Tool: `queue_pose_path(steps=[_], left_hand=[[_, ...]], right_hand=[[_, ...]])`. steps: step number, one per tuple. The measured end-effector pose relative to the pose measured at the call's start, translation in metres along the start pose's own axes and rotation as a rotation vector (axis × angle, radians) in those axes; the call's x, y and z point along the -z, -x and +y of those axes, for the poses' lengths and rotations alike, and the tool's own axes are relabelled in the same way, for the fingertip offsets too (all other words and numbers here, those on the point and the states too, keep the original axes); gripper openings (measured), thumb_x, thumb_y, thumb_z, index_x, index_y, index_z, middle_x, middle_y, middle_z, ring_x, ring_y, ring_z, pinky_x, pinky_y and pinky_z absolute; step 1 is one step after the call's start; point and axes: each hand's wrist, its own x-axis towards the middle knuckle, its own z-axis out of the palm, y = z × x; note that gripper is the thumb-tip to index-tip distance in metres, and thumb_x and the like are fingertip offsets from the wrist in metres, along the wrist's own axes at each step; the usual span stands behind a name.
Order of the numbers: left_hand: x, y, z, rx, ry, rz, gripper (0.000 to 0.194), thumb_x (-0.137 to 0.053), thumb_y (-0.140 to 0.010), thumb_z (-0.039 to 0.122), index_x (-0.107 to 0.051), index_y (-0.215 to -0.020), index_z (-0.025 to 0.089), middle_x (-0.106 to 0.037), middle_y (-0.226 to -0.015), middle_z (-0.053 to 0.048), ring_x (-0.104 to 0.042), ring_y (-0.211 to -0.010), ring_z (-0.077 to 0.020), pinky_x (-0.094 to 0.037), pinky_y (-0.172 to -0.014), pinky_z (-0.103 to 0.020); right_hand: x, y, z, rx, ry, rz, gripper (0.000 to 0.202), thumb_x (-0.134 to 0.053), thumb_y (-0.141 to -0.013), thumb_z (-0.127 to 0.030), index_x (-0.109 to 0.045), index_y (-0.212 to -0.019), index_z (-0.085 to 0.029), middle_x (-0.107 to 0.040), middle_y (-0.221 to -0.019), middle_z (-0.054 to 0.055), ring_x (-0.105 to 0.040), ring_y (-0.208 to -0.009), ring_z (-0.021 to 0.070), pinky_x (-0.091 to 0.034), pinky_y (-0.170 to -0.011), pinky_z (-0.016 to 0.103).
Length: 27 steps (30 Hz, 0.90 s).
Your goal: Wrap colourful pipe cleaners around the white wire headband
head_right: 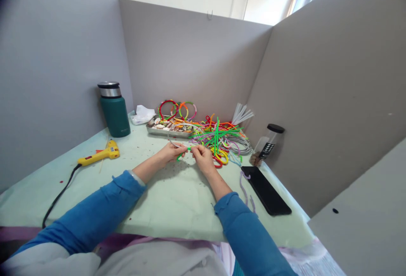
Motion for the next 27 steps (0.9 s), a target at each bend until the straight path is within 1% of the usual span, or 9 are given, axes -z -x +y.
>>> queue_pose_path(steps=[3,7,12,16,22,25,27], left_hand=[[0.0008,0.0016,0.0009,0.036,0.039,-0.037,0.037,-0.067,-0.062,0.049,-0.057,-0.068,0.013,-0.05,-0.055,0.002,-0.023,-0.034,-0.0011,-0.011,-0.034,-0.021],[0.0007,0.0024,0.0022,0.062,0.045,-0.051,0.037,-0.066,-0.063,0.048,-0.056,-0.067,0.013,-0.048,-0.054,0.003,-0.023,-0.035,-0.0011,-0.01,-0.035,-0.021],[-0.0005,0.0019,0.0018,-0.016,-0.02,-0.023,0.033,-0.064,-0.065,0.045,-0.054,-0.064,0.014,-0.047,-0.053,0.003,-0.027,-0.036,-0.0024,-0.013,-0.035,-0.02],[-0.0011,0.0008,-0.0015,-0.035,-0.022,-0.062,0.036,-0.062,-0.066,0.049,-0.054,-0.064,0.013,-0.044,-0.05,0.004,-0.027,-0.036,-0.0029,-0.015,-0.035,-0.021],[-0.0024,0.0018,-0.0007,0.023,0.014,-0.054,0.044,-0.056,-0.07,0.056,-0.056,-0.075,0.013,-0.047,-0.056,0.003,-0.024,-0.035,-0.002,-0.014,-0.034,-0.02],[-0.0026,0.0019,-0.0002,0.044,0.017,-0.031,0.043,-0.057,-0.069,0.056,-0.056,-0.073,0.013,-0.047,-0.055,0.003,-0.027,-0.036,-0.0031,-0.013,-0.034,-0.02],[-0.0027,0.0014,-0.0013,0.057,0.023,-0.031,0.043,-0.058,-0.069,0.056,-0.054,-0.07,0.013,-0.042,-0.05,0.004,-0.025,-0.036,-0.0033,-0.013,-0.034,-0.021]], right_hand=[[-0.0002,0.0007,-0.001,0.007,0.019,0.002,0.028,-0.054,-0.076,-0.043,-0.053,-0.062,-0.019,-0.047,-0.052,-0.003,-0.038,-0.046,0.0096,-0.029,-0.044,0.023],[0.0,0.0008,-0.0013,0.002,0.035,-0.001,0.029,-0.054,-0.076,-0.045,-0.053,-0.063,-0.019,-0.047,-0.052,-0.003,-0.039,-0.047,0.0102,-0.029,-0.045,0.023],[0.001,0.0021,-0.0021,0.021,0.033,-0.036,0.028,-0.051,-0.079,-0.043,-0.051,-0.063,-0.019,-0.047,-0.053,-0.003,-0.038,-0.045,0.0095,-0.029,-0.044,0.023],[0.0015,0.0032,-0.005,0.04,0.088,-0.076,0.027,-0.051,-0.079,-0.043,-0.054,-0.068,-0.019,-0.048,-0.053,-0.004,-0.039,-0.045,0.0096,-0.03,-0.045,0.023],[0.0009,0.0024,-0.0062,0.042,0.108,-0.027,0.028,-0.053,-0.077,-0.045,-0.055,-0.067,-0.019,-0.048,-0.052,-0.004,-0.039,-0.046,0.0099,-0.03,-0.046,0.023],[0.0003,0.002,-0.0055,0.04,0.099,-0.033,0.026,-0.053,-0.077,-0.043,-0.056,-0.067,-0.019,-0.048,-0.053,-0.003,-0.039,-0.047,0.0101,-0.03,-0.046,0.023],[0.0003,0.0017,-0.0045,0.035,0.096,-0.033,0.026,-0.054,-0.077,-0.043,-0.056,-0.068,-0.019,-0.048,-0.053,-0.003,-0.039,-0.048,0.0103,-0.029,-0.046,0.023]])
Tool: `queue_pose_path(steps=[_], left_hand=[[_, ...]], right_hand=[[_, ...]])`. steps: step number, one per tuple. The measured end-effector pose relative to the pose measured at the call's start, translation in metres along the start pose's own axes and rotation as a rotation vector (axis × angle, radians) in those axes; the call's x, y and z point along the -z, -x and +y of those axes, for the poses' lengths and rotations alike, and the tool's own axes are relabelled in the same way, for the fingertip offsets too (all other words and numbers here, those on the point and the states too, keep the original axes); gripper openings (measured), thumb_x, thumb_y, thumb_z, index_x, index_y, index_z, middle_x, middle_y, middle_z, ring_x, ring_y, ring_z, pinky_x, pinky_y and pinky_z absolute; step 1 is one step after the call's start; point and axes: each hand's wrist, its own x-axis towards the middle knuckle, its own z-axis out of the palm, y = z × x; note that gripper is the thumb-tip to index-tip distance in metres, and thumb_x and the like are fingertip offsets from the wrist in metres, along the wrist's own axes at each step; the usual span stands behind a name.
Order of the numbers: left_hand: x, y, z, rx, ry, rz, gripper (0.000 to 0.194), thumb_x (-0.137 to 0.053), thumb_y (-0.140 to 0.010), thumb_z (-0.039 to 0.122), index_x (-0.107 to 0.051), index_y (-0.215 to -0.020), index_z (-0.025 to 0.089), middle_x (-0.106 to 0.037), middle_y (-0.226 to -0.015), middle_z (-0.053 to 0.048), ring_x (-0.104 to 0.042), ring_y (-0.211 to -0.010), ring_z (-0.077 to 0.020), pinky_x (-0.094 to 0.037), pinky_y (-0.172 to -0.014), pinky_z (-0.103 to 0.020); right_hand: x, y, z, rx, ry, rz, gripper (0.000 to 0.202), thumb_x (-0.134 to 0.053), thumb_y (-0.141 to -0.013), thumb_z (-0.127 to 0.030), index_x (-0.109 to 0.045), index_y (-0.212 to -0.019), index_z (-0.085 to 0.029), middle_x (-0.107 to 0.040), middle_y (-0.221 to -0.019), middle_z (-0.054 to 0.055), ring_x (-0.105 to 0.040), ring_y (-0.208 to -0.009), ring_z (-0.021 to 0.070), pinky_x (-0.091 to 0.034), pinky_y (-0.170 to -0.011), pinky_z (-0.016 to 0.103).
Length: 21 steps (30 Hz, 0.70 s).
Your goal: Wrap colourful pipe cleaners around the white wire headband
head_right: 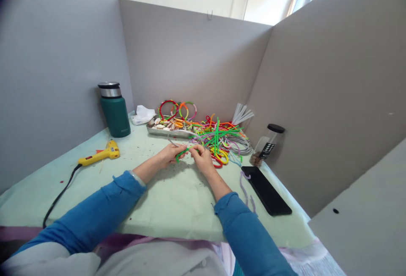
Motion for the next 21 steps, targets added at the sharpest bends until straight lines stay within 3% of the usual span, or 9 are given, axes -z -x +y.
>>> queue_pose_path(steps=[4,8,13,21], left_hand=[[-0.001,-0.002,-0.003,-0.003,0.021,-0.029,0.043,-0.055,-0.071,0.056,-0.053,-0.066,0.014,-0.037,-0.046,0.007,-0.017,-0.033,-0.0023,-0.013,-0.034,-0.021],[-0.001,-0.002,-0.005,-0.038,0.02,-0.026,0.04,-0.055,-0.071,0.053,-0.057,-0.075,0.013,-0.051,-0.057,0.002,-0.023,-0.034,-0.0022,-0.016,-0.035,-0.021],[0.001,-0.001,-0.004,-0.096,0.012,-0.038,0.028,-0.062,-0.068,0.04,-0.06,-0.072,0.013,-0.047,-0.048,0.002,-0.03,-0.035,-0.0042,-0.02,-0.038,-0.022],[0.001,-0.015,-0.01,-0.278,-0.207,0.232,0.013,-0.064,-0.061,0.023,-0.063,-0.069,0.013,-0.061,-0.062,-0.003,-0.053,-0.059,-0.0126,-0.039,-0.057,-0.024]], right_hand=[[0.001,-0.001,0.002,-0.006,-0.002,0.02,0.027,-0.054,-0.076,-0.045,-0.055,-0.067,-0.019,-0.047,-0.053,-0.003,-0.039,-0.048,0.0105,-0.029,-0.046,0.023],[0.001,-0.002,0.003,-0.032,-0.02,0.046,0.027,-0.055,-0.074,-0.044,-0.055,-0.065,-0.019,-0.046,-0.05,-0.004,-0.038,-0.046,0.0101,-0.028,-0.046,0.023],[0.0,-0.003,0.003,-0.057,-0.068,0.071,0.025,-0.057,-0.071,-0.043,-0.054,-0.065,-0.019,-0.045,-0.05,-0.004,-0.037,-0.045,0.0097,-0.028,-0.045,0.023],[-0.003,-0.003,0.0,-0.084,-0.11,0.035,0.03,-0.058,-0.071,-0.047,-0.051,-0.062,-0.019,-0.042,-0.047,-0.005,-0.031,-0.041,0.0084,-0.024,-0.042,0.024]])
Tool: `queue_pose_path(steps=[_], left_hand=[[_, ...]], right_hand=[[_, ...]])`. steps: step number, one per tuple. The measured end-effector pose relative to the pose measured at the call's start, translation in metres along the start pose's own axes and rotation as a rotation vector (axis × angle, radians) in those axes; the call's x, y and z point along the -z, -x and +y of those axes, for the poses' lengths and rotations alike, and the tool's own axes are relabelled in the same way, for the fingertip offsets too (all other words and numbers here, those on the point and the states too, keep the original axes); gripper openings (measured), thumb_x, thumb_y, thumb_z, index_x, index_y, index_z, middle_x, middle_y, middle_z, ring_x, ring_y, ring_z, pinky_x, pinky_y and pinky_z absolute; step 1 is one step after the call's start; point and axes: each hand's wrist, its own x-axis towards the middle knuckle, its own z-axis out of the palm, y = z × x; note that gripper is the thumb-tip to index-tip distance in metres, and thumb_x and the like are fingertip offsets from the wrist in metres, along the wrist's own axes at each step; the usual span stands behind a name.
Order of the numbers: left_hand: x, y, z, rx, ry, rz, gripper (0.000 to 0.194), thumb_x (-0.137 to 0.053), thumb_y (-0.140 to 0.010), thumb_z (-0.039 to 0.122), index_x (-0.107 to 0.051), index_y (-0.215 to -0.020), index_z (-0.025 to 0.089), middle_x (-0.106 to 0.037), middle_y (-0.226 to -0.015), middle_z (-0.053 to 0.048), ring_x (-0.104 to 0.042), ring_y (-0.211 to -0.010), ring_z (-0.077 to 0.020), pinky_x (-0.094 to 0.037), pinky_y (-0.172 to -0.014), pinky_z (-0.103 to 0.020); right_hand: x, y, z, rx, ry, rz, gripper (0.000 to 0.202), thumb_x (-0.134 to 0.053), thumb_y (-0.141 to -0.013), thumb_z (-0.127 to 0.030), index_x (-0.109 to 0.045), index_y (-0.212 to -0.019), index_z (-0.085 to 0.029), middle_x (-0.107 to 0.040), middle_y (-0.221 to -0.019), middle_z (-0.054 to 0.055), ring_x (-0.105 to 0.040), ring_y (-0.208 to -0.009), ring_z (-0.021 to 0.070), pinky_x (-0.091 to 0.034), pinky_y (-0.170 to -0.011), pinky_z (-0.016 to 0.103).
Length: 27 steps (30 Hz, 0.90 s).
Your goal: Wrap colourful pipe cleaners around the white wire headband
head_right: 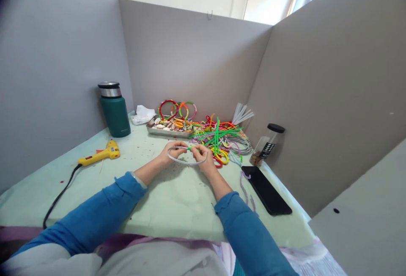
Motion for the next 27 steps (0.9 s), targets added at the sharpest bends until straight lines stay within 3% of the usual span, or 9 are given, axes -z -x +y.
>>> queue_pose_path(steps=[6,9,14,17,21,27], left_hand=[[0.005,0.001,0.0,-0.149,-0.041,0.033,0.017,-0.06,-0.067,0.028,-0.064,-0.075,0.013,-0.063,-0.069,-0.003,-0.053,-0.063,-0.012,-0.039,-0.058,-0.022],[0.006,0.003,0.004,-0.119,-0.026,-0.009,0.023,-0.059,-0.068,0.033,-0.064,-0.076,0.013,-0.059,-0.062,-0.001,-0.049,-0.057,-0.0099,-0.036,-0.053,-0.021],[0.006,0.006,0.013,0.004,0.056,-0.116,0.027,-0.061,-0.068,0.037,-0.063,-0.077,0.011,-0.041,-0.04,0.007,-0.033,-0.038,-0.0053,-0.025,-0.041,-0.019],[0.009,0.007,0.016,0.014,0.095,-0.18,0.03,-0.062,-0.068,0.039,-0.062,-0.077,0.011,-0.043,-0.042,0.006,-0.033,-0.037,-0.0044,-0.024,-0.04,-0.019],[0.013,0.006,0.017,-0.018,0.112,-0.189,0.031,-0.064,-0.067,0.04,-0.062,-0.076,0.011,-0.047,-0.047,0.005,-0.036,-0.039,-0.0046,-0.026,-0.039,-0.019],[0.013,0.004,0.015,-0.054,0.061,-0.154,0.029,-0.061,-0.069,0.039,-0.063,-0.076,0.011,-0.041,-0.039,0.006,-0.035,-0.037,-0.0051,-0.025,-0.04,-0.019]], right_hand=[[0.001,0.004,-0.008,-0.014,-0.031,-0.07,0.03,-0.058,-0.073,-0.044,-0.05,-0.058,-0.019,-0.042,-0.046,-0.005,-0.032,-0.042,0.0082,-0.023,-0.042,0.023],[0.004,0.008,-0.013,-0.042,-0.037,-0.133,0.031,-0.056,-0.075,-0.044,-0.05,-0.057,-0.019,-0.041,-0.044,-0.005,-0.03,-0.041,0.008,-0.021,-0.042,0.023],[0.006,0.012,-0.016,-0.051,-0.091,-0.23,0.03,-0.054,-0.075,-0.044,-0.051,-0.06,-0.018,-0.041,-0.047,-0.004,-0.029,-0.042,0.0077,-0.019,-0.042,0.023],[0.006,0.012,-0.014,-0.057,-0.091,-0.266,0.031,-0.053,-0.076,-0.044,-0.05,-0.059,-0.018,-0.04,-0.047,-0.004,-0.028,-0.042,0.0076,-0.018,-0.043,0.024],[0.006,0.011,-0.01,-0.076,-0.103,-0.252,0.03,-0.055,-0.075,-0.043,-0.05,-0.059,-0.018,-0.039,-0.048,-0.004,-0.028,-0.043,0.0077,-0.018,-0.043,0.023],[0.008,0.008,-0.012,-0.083,-0.179,-0.275,0.025,-0.059,-0.072,-0.039,-0.052,-0.062,-0.018,-0.042,-0.051,-0.004,-0.031,-0.043,0.0073,-0.018,-0.042,0.023]])
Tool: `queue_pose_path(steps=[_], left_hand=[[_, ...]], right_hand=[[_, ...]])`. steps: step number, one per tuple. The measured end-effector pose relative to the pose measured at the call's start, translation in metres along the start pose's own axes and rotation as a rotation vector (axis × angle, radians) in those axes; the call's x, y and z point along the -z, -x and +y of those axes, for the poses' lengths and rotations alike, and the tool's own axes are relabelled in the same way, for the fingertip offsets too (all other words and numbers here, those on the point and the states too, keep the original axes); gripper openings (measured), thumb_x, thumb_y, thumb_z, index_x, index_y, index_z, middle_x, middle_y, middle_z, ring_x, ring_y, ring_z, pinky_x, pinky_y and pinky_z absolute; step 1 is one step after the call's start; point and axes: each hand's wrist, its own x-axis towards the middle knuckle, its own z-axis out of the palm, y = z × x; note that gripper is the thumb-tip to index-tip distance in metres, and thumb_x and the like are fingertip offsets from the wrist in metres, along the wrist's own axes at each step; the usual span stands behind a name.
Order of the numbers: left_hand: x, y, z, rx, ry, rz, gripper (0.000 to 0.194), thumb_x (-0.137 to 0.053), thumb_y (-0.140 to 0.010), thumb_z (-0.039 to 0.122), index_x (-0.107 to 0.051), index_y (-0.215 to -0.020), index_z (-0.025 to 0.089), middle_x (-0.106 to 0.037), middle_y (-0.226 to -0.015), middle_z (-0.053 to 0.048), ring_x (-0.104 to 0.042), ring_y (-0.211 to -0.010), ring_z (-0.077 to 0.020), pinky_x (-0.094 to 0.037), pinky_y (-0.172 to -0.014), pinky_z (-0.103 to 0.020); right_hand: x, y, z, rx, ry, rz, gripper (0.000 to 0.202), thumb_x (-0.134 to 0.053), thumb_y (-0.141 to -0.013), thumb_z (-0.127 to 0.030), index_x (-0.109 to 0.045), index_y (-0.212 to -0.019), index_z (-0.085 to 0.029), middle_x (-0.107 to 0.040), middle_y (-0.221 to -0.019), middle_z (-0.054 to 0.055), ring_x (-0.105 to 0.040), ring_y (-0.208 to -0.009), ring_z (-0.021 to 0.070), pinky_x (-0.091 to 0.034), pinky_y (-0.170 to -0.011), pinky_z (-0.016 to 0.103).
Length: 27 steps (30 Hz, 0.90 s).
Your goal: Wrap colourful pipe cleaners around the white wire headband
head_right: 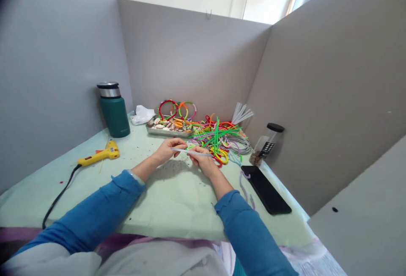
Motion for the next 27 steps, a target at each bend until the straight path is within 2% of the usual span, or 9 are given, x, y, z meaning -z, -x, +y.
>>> queue_pose_path(steps=[6,11,15,19,24,27], left_hand=[[-0.002,0.0,0.0,0.058,-0.065,0.029,0.024,-0.059,-0.069,0.033,-0.062,-0.077,0.011,-0.037,-0.036,0.008,-0.032,-0.035,-0.0054,-0.023,-0.039,-0.019],[-0.006,0.0,0.0,0.099,-0.127,-0.052,0.024,-0.06,-0.069,0.035,-0.059,-0.064,0.011,-0.044,-0.04,0.005,-0.032,-0.034,-0.0052,-0.023,-0.038,-0.021],[-0.008,0.001,-0.002,0.103,-0.046,-0.092,0.026,-0.062,-0.067,0.037,-0.058,-0.065,0.012,-0.05,-0.046,0.003,-0.034,-0.034,-0.0048,-0.024,-0.038,-0.021],[-0.01,0.004,-0.008,0.151,0.065,-0.072,0.027,-0.062,-0.068,0.037,-0.056,-0.06,0.012,-0.04,-0.038,0.005,-0.032,-0.034,-0.0051,-0.022,-0.039,-0.021],[-0.012,0.004,-0.012,0.301,0.368,-0.11,0.026,-0.067,-0.065,0.036,-0.058,-0.071,0.011,-0.036,-0.041,0.007,-0.03,-0.035,-0.0041,-0.02,-0.039,-0.021],[-0.013,0.003,-0.011,0.305,0.311,-0.129,0.031,-0.064,-0.068,0.043,-0.057,-0.069,0.012,-0.038,-0.04,0.006,-0.031,-0.035,-0.0044,-0.022,-0.04,-0.02]], right_hand=[[0.002,-0.004,0.006,0.015,-0.045,0.065,0.026,-0.059,-0.073,-0.04,-0.052,-0.062,-0.017,-0.04,-0.05,-0.005,-0.03,-0.042,0.0069,-0.018,-0.043,0.023],[0.003,-0.006,0.01,0.04,-0.046,0.16,0.029,-0.059,-0.073,-0.041,-0.049,-0.059,-0.018,-0.04,-0.049,-0.005,-0.03,-0.043,0.0072,-0.02,-0.044,0.023],[0.001,-0.006,0.007,0.043,-0.001,0.232,0.025,-0.061,-0.07,-0.039,-0.051,-0.061,-0.018,-0.042,-0.049,-0.005,-0.031,-0.042,0.0077,-0.021,-0.043,0.023],[-0.002,-0.007,0.006,0.032,0.075,0.291,0.025,-0.061,-0.069,-0.039,-0.051,-0.06,-0.018,-0.04,-0.046,-0.006,-0.03,-0.041,0.0076,-0.02,-0.042,0.023],[-0.002,-0.008,0.006,0.071,0.142,0.309,0.024,-0.061,-0.069,-0.038,-0.053,-0.06,-0.018,-0.043,-0.046,-0.005,-0.032,-0.042,0.008,-0.022,-0.042,0.023],[0.0,-0.008,0.007,0.044,0.078,0.285,0.026,-0.061,-0.07,-0.041,-0.053,-0.06,-0.018,-0.041,-0.046,-0.005,-0.03,-0.042,0.0077,-0.021,-0.042,0.023]])
